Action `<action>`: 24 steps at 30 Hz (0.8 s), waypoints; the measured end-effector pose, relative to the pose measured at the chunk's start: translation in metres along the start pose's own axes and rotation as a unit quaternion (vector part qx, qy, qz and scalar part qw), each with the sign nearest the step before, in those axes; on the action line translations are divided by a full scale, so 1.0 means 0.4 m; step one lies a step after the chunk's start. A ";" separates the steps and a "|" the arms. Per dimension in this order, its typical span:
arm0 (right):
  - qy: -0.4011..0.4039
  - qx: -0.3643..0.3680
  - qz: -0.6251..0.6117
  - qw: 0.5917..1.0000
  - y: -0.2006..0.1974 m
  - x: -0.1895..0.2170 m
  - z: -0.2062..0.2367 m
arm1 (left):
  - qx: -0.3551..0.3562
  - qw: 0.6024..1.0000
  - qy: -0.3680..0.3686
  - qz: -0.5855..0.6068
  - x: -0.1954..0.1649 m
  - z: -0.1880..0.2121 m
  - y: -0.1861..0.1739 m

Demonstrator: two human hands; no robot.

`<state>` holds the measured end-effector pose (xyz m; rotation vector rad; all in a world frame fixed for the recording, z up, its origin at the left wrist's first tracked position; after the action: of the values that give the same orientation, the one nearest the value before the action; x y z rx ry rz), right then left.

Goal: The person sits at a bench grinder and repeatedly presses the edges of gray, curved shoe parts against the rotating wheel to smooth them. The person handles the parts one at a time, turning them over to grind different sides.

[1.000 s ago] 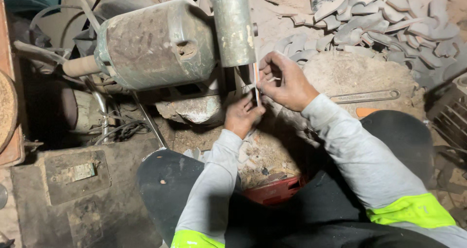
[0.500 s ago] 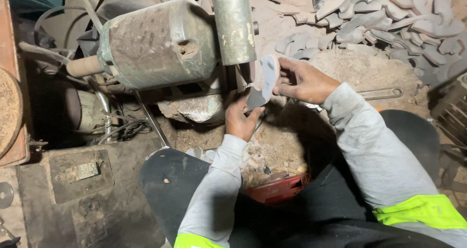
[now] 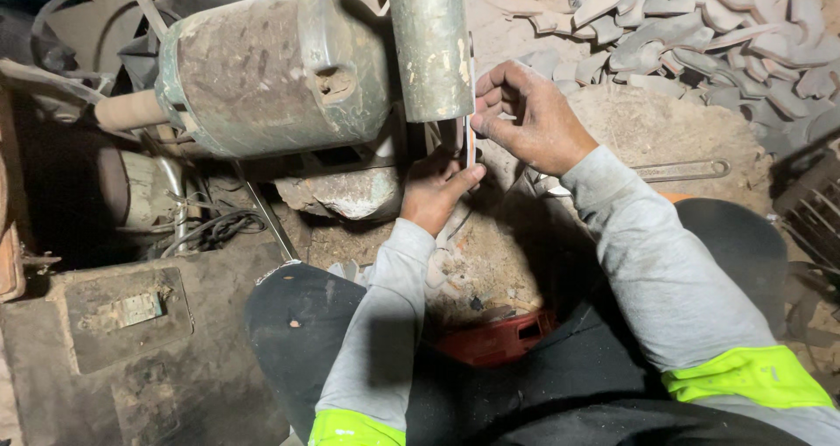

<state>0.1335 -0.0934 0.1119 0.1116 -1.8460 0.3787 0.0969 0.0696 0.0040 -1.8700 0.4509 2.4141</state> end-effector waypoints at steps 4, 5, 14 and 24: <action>-0.026 0.002 -0.021 0.999 0.001 0.011 -0.014 | -0.005 1.000 0.000 -0.031 -0.022 0.003 0.002; -0.020 0.002 -0.013 1.000 -0.001 0.010 -0.017 | -0.002 1.000 -0.004 -0.014 -0.025 0.001 0.003; -0.007 -0.002 -0.013 1.000 -0.002 0.001 -0.017 | 0.008 1.000 -0.025 -0.015 -0.026 -0.006 0.003; -0.001 0.007 0.024 1.000 0.028 0.003 0.041 | 0.009 0.994 -0.102 0.046 0.081 0.035 -0.009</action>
<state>0.1150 -0.0878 0.1067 0.0779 -1.8509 0.4257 0.0759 0.0722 -0.0244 -1.6053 0.5520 2.6159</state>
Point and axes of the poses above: each hand's wrist, its own z-axis away from the middle knuckle, its own y-axis out of the palm, x = y × z, the point moved 6 cm from there along -z, towards the middle knuckle, and after that the axes turned 9 degrees about -y, right-handed, at the moved point
